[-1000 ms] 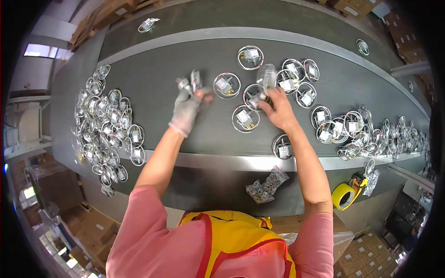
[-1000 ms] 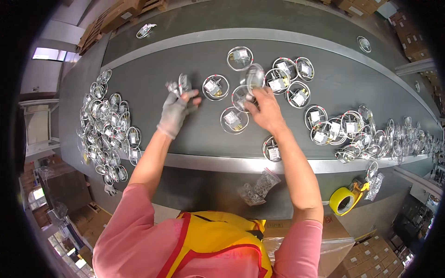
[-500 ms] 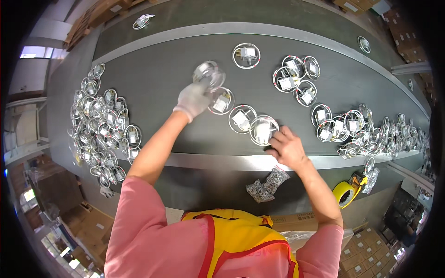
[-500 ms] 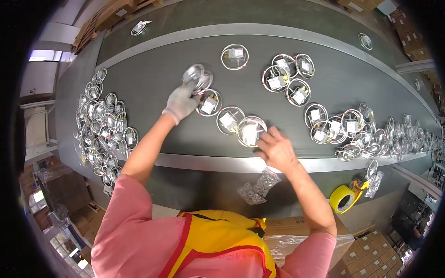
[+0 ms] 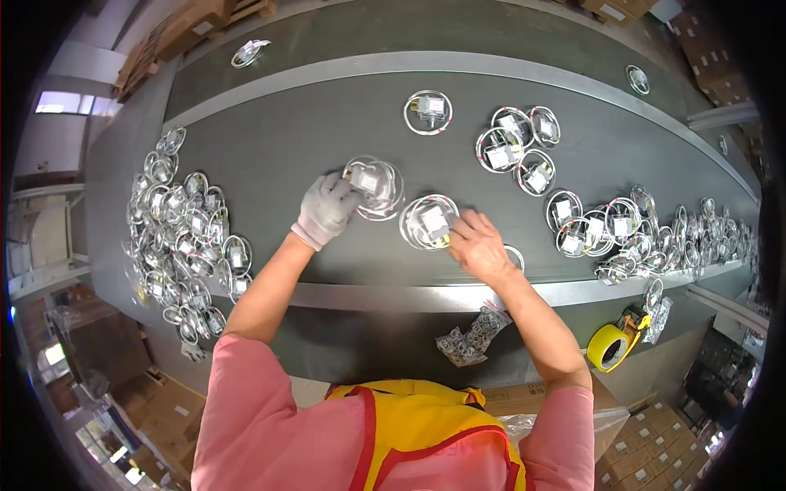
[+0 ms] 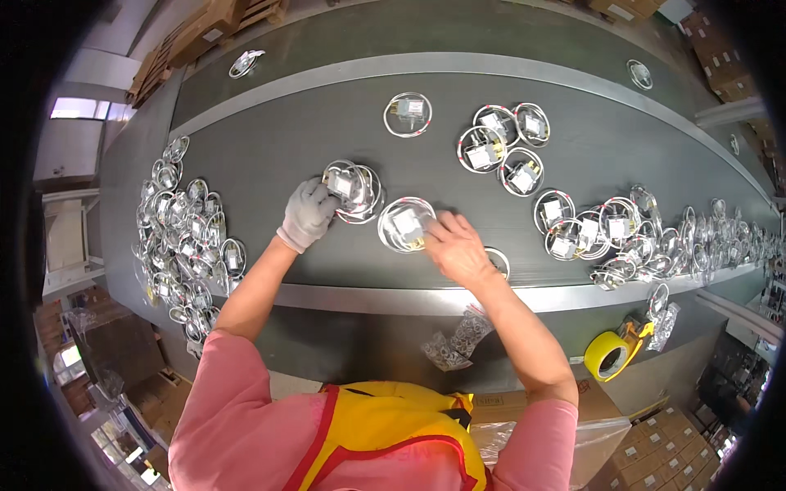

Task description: Packing circular metal components from a conveyor belt into a cardboard box and placing a divider.

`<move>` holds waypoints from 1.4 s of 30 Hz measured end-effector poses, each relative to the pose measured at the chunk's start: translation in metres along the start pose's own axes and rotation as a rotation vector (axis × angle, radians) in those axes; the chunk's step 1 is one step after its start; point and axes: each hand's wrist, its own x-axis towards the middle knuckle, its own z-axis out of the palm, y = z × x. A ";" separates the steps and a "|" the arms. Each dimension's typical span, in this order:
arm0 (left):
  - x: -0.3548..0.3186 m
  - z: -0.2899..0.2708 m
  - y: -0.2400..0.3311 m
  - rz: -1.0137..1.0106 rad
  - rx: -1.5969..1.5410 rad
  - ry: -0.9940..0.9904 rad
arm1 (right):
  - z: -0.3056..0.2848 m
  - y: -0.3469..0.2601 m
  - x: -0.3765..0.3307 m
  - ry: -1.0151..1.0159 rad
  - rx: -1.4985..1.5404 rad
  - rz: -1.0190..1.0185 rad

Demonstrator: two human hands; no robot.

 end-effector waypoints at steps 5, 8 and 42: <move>0.032 0.015 0.000 -0.228 -0.236 0.247 | 0.012 -0.004 0.011 -0.025 0.107 0.175; 0.076 -0.002 0.017 -1.119 -1.124 0.130 | 0.005 -0.007 0.014 0.054 0.240 0.363; 0.170 0.076 0.054 -0.597 -1.141 0.216 | -0.084 0.108 -0.001 0.536 0.207 1.153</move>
